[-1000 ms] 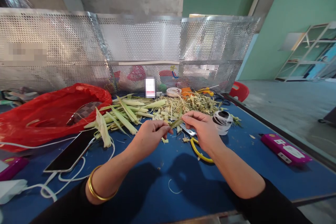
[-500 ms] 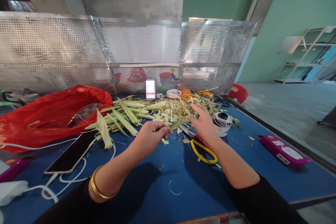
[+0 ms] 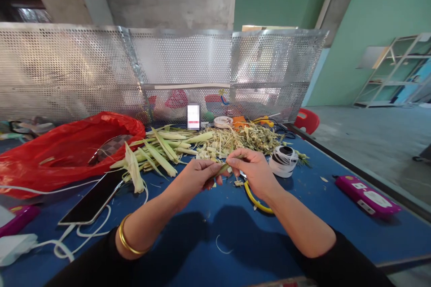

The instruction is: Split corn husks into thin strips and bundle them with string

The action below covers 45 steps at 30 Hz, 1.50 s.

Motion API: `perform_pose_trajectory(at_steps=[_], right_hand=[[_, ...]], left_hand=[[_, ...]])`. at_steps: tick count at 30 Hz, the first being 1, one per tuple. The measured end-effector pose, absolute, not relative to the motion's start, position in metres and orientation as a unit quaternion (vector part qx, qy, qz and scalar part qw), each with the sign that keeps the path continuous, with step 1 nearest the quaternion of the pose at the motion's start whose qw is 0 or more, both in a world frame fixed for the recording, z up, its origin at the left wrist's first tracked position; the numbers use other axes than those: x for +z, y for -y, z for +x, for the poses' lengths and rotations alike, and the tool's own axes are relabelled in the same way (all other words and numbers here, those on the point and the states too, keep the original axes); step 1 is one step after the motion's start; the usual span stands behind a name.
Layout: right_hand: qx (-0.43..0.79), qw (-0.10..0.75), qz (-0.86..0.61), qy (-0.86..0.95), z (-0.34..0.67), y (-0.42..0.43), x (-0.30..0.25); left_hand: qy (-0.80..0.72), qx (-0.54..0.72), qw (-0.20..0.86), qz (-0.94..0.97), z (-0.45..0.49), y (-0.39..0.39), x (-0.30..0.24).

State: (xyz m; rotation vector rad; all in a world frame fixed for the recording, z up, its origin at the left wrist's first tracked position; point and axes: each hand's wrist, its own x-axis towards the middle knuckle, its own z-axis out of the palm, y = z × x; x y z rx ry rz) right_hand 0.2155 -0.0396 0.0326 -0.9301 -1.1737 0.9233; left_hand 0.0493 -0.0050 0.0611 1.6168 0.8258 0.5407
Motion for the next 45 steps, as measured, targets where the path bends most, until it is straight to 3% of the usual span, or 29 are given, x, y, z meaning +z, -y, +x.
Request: perform_pose_trajectory(at_steps=[8,19,23,26,28,30,33,37,41,45], right_hand=[[0.409,0.630,-0.398,0.527,0.214,0.041,0.038],[0.378,0.618,-0.417,0.550,0.214,0.040,0.035],[0.270,0.619,-0.463,0.575,0.234,0.037,0.042],[0.034,0.600,-0.535,0.594,0.263,0.039,0.045],[-0.104,0.480,-0.614,0.618,0.282,0.041,0.042],[-0.200,0.239,-0.680,0.663,0.295,0.044,0.035],[-0.213,0.103,-0.671,0.703,0.302,0.043,0.021],[-0.213,0.040,-0.655,0.724,0.303,0.035,0.005],[-0.210,0.065,-0.661,0.718,0.308,0.034,0.001],[-0.199,0.168,-0.686,0.679,0.308,0.043,0.003]], left_hand=[[-0.308,0.174,0.679,0.644,0.048,-0.002,0.062],[-0.337,0.193,0.686,0.615,0.053,-0.001,0.061],[-0.373,0.274,0.564,0.684,0.057,-0.003,0.062],[-0.411,0.349,0.317,0.780,0.054,-0.003,0.061],[-0.415,0.373,0.147,0.816,0.052,-0.003,0.059],[-0.412,0.358,0.095,0.832,0.050,-0.004,0.054],[-0.418,0.315,0.164,0.837,0.049,-0.009,0.047],[-0.397,0.293,0.267,0.827,0.047,-0.015,0.045],[-0.385,0.282,0.351,0.806,0.041,-0.015,0.048],[-0.382,0.282,0.432,0.767,0.039,-0.014,0.051]])
